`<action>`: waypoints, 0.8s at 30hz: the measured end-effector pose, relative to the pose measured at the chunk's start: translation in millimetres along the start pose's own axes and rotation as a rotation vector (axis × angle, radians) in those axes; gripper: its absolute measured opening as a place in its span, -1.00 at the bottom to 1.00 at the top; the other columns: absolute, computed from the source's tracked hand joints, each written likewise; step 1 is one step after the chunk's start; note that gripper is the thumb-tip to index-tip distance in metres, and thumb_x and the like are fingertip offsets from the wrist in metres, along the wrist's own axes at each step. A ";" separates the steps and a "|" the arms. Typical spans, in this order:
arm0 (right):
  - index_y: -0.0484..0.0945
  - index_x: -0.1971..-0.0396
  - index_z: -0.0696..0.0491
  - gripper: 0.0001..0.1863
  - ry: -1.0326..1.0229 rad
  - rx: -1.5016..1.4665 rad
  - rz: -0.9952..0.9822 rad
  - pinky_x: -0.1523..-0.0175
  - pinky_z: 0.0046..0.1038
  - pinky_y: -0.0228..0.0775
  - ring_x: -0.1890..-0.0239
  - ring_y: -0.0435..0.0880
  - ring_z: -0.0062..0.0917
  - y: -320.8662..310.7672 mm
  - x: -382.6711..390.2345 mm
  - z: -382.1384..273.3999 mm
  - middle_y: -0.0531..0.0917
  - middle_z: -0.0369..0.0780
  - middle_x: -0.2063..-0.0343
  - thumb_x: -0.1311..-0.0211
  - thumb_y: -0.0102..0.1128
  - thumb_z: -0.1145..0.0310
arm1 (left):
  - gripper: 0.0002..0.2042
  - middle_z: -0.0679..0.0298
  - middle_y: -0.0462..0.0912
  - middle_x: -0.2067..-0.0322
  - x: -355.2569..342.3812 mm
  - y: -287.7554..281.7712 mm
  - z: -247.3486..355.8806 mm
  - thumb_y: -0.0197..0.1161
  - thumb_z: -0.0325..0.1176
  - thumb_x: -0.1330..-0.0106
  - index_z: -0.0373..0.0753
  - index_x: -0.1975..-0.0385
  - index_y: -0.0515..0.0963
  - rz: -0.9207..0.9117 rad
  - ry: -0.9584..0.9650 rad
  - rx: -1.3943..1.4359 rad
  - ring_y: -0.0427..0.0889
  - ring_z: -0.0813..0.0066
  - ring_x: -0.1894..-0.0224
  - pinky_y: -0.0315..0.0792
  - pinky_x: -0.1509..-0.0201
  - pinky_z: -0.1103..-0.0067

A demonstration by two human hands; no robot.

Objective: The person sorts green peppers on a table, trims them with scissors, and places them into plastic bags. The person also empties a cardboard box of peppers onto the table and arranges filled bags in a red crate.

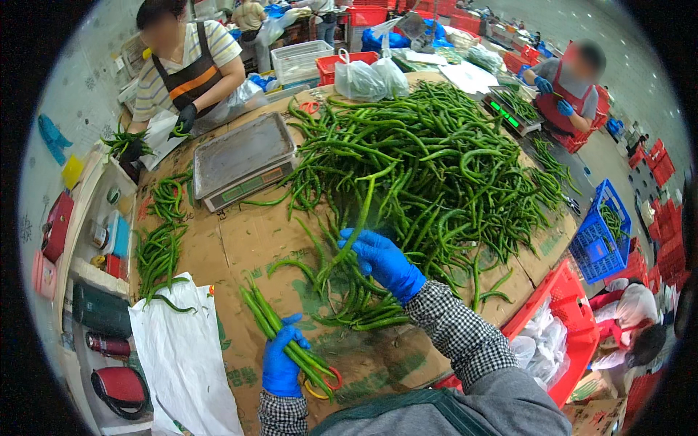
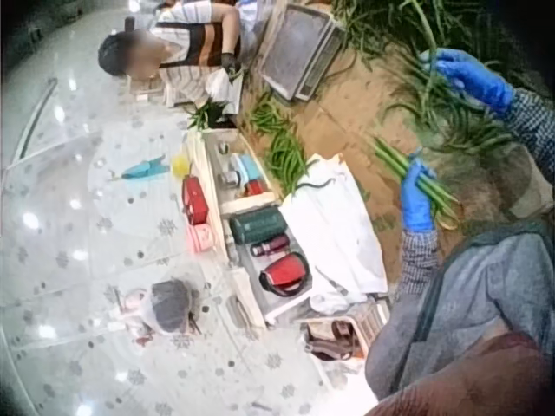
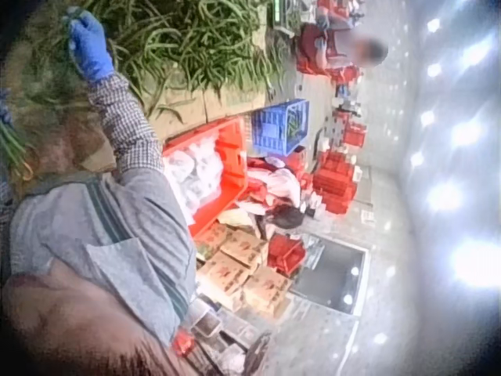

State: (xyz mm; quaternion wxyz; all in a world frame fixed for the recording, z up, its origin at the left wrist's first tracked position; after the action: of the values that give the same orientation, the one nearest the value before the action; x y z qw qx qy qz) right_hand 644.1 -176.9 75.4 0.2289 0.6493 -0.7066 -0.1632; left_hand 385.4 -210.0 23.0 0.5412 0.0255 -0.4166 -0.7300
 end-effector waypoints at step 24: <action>0.25 -0.14 -0.01 -0.36 -0.081 1.634 0.309 0.08 -0.15 0.38 0.12 0.53 -0.09 -94.3 -27.3 -12.8 0.55 0.00 0.20 0.02 0.19 0.27 | -0.65 0.25 0.51 0.52 1.4 38.5 -18.2 0.15 -0.40 -0.21 -0.46 0.04 0.38 -0.082 -0.076 -0.068 0.52 0.45 0.48 0.48 0.38 0.53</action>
State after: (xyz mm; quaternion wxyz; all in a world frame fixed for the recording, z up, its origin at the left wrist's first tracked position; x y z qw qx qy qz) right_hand 731.9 -158.8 33.4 -0.3203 0.5004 -0.6913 0.4111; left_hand 423.2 -224.3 36.2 0.4954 -0.0036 -0.4103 -0.7657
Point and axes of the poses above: each hand's wrist, its own x-axis away from the middle knuckle, its own y-axis out of the palm, z = x × y, the point moved 8 cm from there along -x, towards the middle knuckle
